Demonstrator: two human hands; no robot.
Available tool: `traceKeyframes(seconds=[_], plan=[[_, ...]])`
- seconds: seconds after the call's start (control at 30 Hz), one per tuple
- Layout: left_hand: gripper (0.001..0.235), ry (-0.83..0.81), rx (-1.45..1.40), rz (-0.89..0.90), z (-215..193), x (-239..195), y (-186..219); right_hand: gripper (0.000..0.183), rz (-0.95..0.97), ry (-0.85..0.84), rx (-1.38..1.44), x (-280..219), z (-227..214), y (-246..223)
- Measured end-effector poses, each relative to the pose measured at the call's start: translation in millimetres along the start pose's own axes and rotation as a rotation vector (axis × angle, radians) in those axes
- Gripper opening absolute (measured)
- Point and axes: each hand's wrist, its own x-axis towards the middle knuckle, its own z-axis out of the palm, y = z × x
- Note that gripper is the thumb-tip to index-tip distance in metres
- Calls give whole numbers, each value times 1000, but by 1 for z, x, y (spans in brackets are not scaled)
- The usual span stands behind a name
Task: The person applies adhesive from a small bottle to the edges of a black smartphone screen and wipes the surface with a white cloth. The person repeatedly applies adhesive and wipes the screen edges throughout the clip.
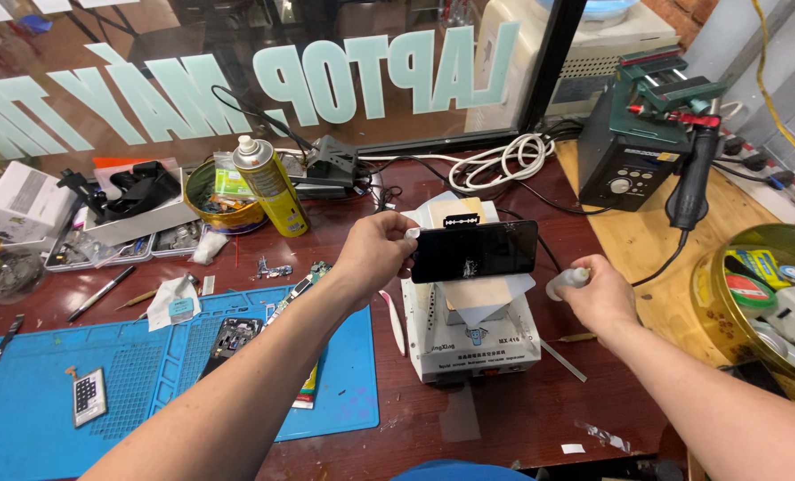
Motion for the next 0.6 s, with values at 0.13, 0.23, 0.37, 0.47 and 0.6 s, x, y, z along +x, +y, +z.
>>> traceKeyframes(seconds=[0.13,0.23,0.37,0.47,0.6], plan=[[16,14,7,-28,1,-1,0,48,8,-73,-104,5,13,-1],[16,10,-12,-23,1,-1,0,48,-38,-79,-148,9,18,-3],[17,8,7,-6,2,-1,-1,53,-77,-127,-147,15,19,-4],[17,5,31,-12,1,-3,2,69,-85,-177,-168,20,20,-2],[17,11,75,-36,2,-6,6,96,-223,-165,-192,24,7,11]])
